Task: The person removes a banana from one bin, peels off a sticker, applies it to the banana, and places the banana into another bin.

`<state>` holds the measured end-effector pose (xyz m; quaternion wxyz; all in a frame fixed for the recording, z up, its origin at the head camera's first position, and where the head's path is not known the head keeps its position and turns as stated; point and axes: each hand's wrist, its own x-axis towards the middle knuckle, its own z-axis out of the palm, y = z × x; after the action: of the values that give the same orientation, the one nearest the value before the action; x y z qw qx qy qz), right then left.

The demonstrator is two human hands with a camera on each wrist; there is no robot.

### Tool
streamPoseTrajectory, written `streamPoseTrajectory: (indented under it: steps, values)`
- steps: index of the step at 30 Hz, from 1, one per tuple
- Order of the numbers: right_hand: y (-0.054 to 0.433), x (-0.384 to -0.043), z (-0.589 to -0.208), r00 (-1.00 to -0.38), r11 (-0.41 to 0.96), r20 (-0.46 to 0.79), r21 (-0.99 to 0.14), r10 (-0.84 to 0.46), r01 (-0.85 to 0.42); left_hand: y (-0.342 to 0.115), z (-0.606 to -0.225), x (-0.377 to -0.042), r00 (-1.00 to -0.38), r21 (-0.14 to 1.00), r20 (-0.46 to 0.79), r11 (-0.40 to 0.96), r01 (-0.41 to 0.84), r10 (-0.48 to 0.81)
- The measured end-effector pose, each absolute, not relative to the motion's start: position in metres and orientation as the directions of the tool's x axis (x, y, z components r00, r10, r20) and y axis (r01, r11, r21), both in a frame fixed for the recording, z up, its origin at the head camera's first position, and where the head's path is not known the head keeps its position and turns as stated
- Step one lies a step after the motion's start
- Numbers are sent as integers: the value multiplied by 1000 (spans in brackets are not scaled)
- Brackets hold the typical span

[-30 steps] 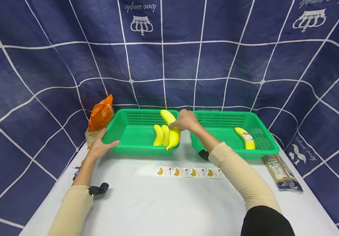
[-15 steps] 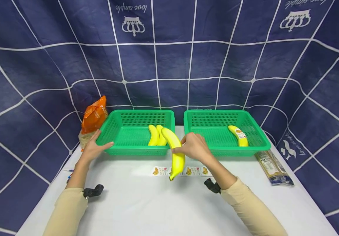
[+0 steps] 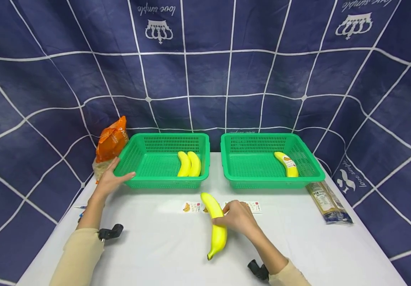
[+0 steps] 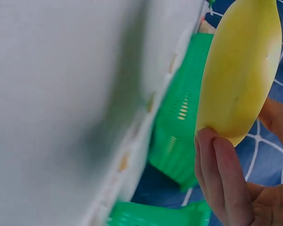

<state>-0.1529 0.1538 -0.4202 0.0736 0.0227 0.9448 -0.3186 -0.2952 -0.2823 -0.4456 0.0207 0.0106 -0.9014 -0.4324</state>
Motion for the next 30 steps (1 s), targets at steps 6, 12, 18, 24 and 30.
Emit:
streamPoseTrajectory:
  steps: [6, 12, 18, 24, 30]
  values:
    - [159, -144, -440, -985, 779, -173, -615, 18, 122, -283, -445, -293, -998, 780, 43, 626, 6, -45]
    - [166, -139, -450, -978, 784, -204, -602, 33, 151, -281, -448, -291, -998, 787, 39, 617, 5, -41]
    - [169, -138, -453, -971, 789, -238, -593, 18, 160, -281, -450, -291, -998, 778, 40, 629, 7, -39]
    - [170, -137, -456, -964, 792, -264, -586, 15, 172, -281, -451, -291, -998, 779, 48, 627, 15, -35]
    - [170, -138, -456, -963, 790, -268, -591, -1, 164, -280, -450, -291, -998, 782, 52, 623, 24, -27]
